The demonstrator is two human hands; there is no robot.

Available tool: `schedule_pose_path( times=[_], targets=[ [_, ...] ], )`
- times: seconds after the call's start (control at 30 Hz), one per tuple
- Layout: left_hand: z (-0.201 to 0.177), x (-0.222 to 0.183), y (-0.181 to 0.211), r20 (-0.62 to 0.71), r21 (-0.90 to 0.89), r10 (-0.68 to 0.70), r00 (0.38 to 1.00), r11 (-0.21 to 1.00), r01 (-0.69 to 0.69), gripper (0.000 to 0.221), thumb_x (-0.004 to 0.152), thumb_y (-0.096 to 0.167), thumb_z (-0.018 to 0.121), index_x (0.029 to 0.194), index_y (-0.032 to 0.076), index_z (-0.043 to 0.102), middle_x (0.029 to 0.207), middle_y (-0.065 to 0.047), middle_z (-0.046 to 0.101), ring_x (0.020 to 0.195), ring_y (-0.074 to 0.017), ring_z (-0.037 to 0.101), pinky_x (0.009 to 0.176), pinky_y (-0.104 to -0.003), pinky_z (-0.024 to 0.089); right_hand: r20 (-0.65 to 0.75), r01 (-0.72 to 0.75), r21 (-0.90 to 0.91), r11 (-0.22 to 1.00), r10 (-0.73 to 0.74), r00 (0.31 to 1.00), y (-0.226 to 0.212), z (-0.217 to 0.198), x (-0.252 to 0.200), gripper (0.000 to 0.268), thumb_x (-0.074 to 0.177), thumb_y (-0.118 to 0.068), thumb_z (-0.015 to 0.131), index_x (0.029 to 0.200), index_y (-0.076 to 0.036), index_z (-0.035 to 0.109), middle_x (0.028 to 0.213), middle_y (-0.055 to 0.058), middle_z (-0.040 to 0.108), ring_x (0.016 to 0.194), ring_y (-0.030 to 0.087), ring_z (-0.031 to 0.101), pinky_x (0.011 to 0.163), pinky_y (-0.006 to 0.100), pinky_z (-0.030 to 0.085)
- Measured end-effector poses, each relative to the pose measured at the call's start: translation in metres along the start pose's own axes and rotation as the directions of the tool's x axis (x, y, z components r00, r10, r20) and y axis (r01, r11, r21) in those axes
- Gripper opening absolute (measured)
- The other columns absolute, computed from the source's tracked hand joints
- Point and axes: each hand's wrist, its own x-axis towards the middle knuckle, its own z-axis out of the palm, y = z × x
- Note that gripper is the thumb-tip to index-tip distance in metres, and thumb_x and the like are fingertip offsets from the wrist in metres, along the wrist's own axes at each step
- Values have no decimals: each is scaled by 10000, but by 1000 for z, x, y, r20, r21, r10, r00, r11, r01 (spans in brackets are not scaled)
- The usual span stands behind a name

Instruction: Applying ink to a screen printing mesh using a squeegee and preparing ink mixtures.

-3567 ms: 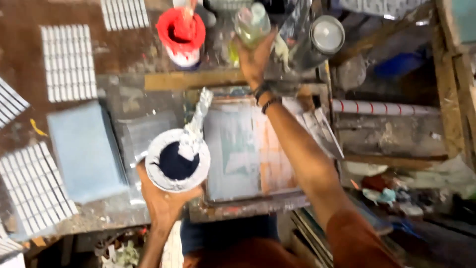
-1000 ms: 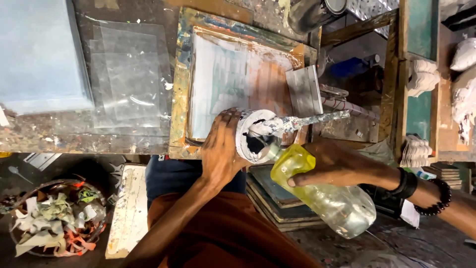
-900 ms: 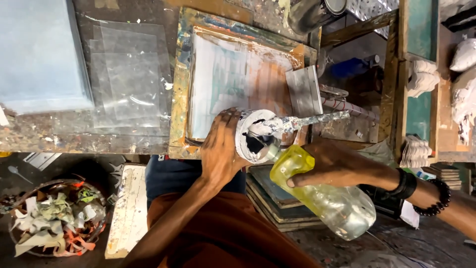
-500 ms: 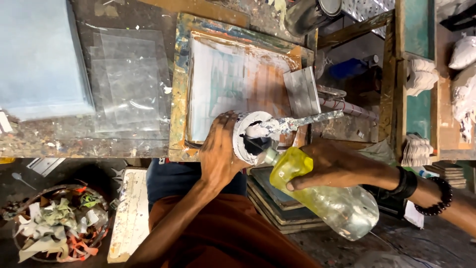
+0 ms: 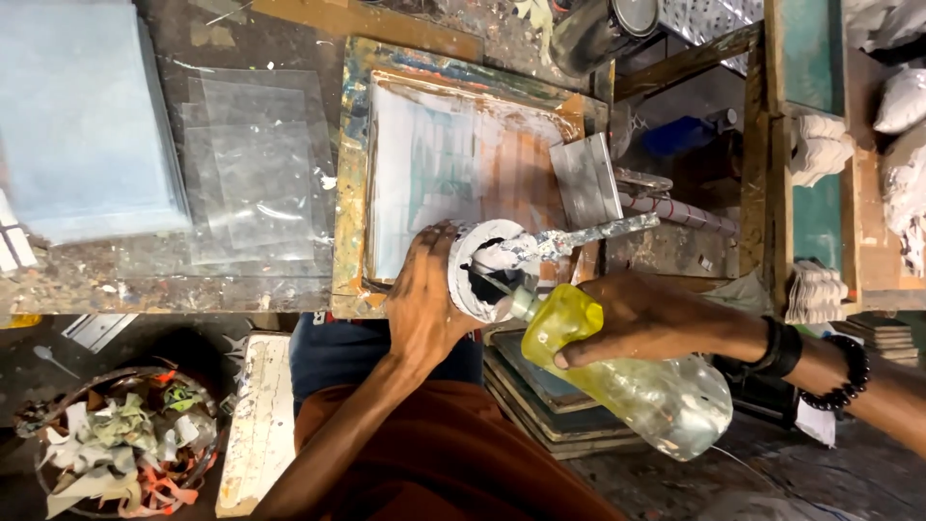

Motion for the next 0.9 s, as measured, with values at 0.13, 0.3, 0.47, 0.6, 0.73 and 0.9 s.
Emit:
schedule_pose_path(
  times=[0.13, 0.3, 0.47, 0.6, 0.73, 0.9],
  targets=[
    [-2, 0, 0, 17, 3, -9, 1000, 1000, 9, 1011, 629, 441, 938, 1394, -17, 460, 1404, -215, 551, 1341, -421, 543, 1110, -473, 490, 12, -19, -27, 999, 20, 1000, -5, -2, 0, 539, 732, -566, 743, 1096, -170, 780, 727, 7, 770, 606, 137, 668, 571, 336, 522],
    [-1, -1, -2, 10, 17, 1, 1000, 1000, -1, 1037, 622, 461, 956, 1392, -19, 453, 1402, -223, 540, 1333, -426, 542, 1102, -477, 491, 18, -6, -24, 1000, 6, 1000, -7, -2, -1, 527, 734, -557, 748, 1108, -187, 779, 735, 4, 769, 614, 133, 660, 572, 334, 514],
    [0, -1, -1, -20, 45, -8, 1000, 999, 9, 998, 626, 391, 956, 1392, -9, 457, 1384, -210, 550, 1301, -414, 572, 1068, -455, 516, 45, -55, -133, 990, 61, 997, -3, -2, -2, 486, 807, -549, 777, 1149, -205, 786, 761, 79, 732, 657, 177, 639, 629, 361, 504],
    [-2, 4, 5, -13, 3, -68, 998, 998, 68, 996, 586, 365, 958, 1370, -6, 468, 1342, -206, 569, 1234, -413, 592, 1002, -451, 530, -16, 49, -32, 998, -50, 999, -1, 0, -3, 510, 756, -551, 774, 1068, -148, 753, 790, 6, 771, 683, 130, 686, 638, 334, 536],
    [-7, 10, 11, -53, 10, -86, 995, 996, 87, 1013, 562, 373, 972, 1369, 21, 470, 1306, -177, 601, 1174, -379, 638, 952, -439, 554, -77, 78, 12, 997, -77, 994, -2, 3, -5, 505, 753, -507, 785, 1086, -130, 737, 806, 22, 778, 694, 152, 691, 658, 334, 542],
    [-19, 21, 20, -61, 19, -62, 996, 998, 63, 1024, 515, 353, 960, 1353, 38, 463, 1312, -162, 617, 1134, -365, 666, 901, -434, 577, -216, 215, 21, 976, -205, 955, 8, 13, -9, 557, 753, -458, 814, 1179, -119, 699, 904, 33, 790, 776, 146, 713, 716, 326, 554]
  ],
)
